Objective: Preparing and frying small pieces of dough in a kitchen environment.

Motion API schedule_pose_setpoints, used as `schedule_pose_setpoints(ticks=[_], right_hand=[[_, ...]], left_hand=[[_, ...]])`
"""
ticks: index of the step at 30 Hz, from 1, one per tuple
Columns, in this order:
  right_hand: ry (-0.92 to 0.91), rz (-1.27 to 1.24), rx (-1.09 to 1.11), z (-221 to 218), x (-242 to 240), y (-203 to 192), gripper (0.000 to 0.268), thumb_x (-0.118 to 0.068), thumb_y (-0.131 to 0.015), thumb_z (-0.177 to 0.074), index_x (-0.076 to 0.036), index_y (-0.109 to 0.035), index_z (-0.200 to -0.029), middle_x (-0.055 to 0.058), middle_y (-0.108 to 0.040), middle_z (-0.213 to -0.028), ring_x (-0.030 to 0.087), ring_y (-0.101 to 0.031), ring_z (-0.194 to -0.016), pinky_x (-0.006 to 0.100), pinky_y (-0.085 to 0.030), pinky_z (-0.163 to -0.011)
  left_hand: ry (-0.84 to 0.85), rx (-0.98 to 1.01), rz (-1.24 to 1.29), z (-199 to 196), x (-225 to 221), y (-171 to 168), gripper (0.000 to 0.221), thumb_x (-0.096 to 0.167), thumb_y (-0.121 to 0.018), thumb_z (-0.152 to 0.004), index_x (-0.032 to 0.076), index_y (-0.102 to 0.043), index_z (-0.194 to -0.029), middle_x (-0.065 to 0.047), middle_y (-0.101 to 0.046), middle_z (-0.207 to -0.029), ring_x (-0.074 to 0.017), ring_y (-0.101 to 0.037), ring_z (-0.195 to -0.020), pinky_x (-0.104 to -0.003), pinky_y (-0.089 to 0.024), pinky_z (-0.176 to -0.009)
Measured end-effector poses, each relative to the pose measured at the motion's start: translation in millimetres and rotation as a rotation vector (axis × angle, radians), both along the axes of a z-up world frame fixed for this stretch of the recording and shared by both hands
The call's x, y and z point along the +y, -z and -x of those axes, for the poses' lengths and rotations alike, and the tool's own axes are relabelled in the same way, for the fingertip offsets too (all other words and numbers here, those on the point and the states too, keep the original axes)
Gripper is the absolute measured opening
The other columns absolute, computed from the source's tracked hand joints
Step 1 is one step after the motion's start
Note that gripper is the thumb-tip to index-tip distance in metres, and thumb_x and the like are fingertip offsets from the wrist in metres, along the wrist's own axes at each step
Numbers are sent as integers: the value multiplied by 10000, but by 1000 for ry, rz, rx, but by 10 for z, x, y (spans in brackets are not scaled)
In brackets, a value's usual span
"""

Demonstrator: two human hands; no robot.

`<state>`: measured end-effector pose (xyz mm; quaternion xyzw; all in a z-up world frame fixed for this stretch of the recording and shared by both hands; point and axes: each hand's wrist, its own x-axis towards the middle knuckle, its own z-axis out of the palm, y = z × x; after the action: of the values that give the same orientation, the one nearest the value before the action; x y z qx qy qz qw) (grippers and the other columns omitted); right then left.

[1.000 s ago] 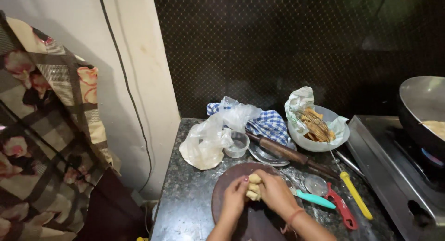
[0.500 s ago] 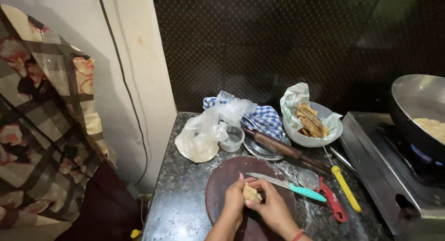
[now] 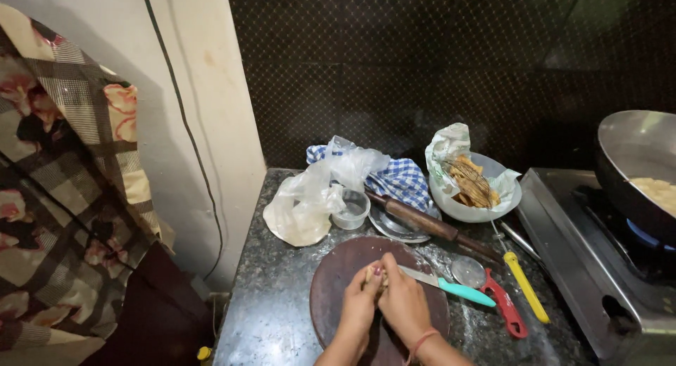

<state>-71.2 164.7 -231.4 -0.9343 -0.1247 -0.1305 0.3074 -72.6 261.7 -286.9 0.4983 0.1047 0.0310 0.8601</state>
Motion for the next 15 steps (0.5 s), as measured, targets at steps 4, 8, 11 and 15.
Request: schedule_pose_setpoints(ticks=[4, 8, 11, 15], right_hand=[[-75, 10, 187, -147, -200, -104, 204, -123, -604, -959, -133, -583, -1161, 208, -752, -913, 409, -700, -894, 494, -520, -729], [-205, -495, 693, -224, -478, -56, 448, -37, -587, -836, -122, -601, -1276, 76, -759, -1004, 191, -751, -815, 339, -611, -694], [-255, -730, 900, -135, -609, -90, 526, -54, -577, -841, -130, -610, -1360, 27, -750, -1084, 125, -729, -875, 303, -625, -738], [-89, -691, 925, -129, -788, 50, 452, -230, -607, -939, -103, -624, -1372, 63, -765, -1068, 175, -750, -871, 349, -627, -715]], left_hand=[[0, -1, -229, 50, -1, -35, 379, 294, -725, -931, 29, -742, -1201, -51, -776, -1024, -117, -683, -911, -257, -540, -820], [25, -94, -249, -7, 27, 100, 380, 232, -784, -875, 13, -736, -1181, -85, -786, -1012, -143, -706, -879, -290, -562, -795], [-33, -110, -432, 67, 61, 8, 354, 175, -807, -821, 50, -743, -1146, -80, -810, -1017, -144, -748, -901, -288, -575, -828], [-96, -85, -634, 132, 9, -116, 259, 160, -795, -803, 84, -779, -1049, -91, -819, -934, -190, -784, -862, -324, -579, -806]])
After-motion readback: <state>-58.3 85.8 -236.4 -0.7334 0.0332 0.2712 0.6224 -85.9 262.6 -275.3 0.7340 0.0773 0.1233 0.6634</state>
